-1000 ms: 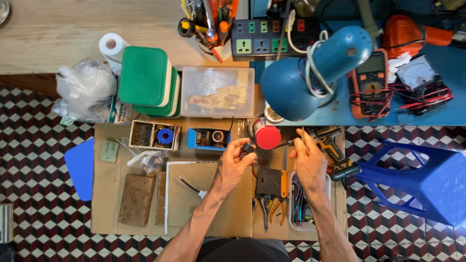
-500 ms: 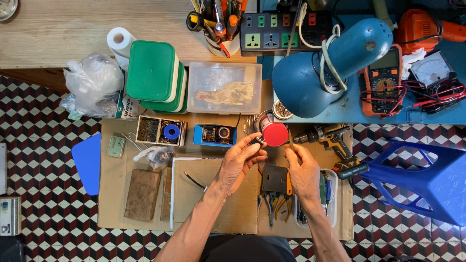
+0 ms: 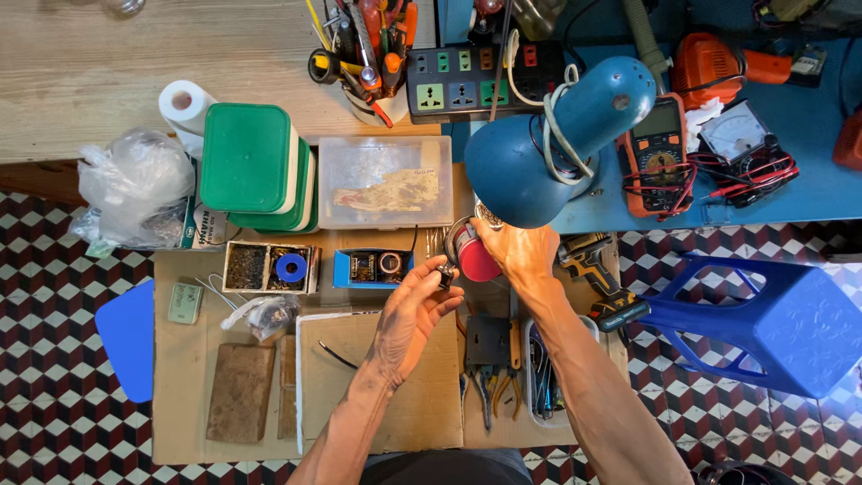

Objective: The person assembles and repairs a small electrical component, likely a plug or connector, using pliers and a soldering iron. They strip wires, insert them into terminals, and solder connections while working at a cluttered workbench.

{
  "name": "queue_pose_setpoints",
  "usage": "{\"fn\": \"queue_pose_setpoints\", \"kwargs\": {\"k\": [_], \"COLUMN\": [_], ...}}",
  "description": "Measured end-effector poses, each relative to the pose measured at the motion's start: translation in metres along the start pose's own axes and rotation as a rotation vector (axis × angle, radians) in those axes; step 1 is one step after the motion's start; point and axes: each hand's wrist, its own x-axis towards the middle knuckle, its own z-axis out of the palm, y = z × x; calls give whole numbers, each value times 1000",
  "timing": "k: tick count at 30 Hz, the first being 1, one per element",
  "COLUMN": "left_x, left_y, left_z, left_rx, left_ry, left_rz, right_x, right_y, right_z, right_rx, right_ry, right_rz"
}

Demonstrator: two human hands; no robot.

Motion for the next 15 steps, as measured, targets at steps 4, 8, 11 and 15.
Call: {"fn": "queue_pose_setpoints", "kwargs": {"k": [4, 8, 11, 15], "left_x": [1, 6, 7, 8], "left_y": [4, 0, -2, -1], "left_z": [1, -2, -2, -2], "left_rx": [-107, -163, -186, -195], "left_ry": [-45, -70, -82, -96], "left_rz": [1, -24, -42, -56], "right_x": [-13, -11, -5, 3], "right_y": [34, 70, 87, 97], "right_z": [-15, -31, -37, -40], "right_rx": [2, -37, -29, -4], "right_ry": [-16, 49, 55, 108], "right_rz": [41, 81, 163, 171]}}
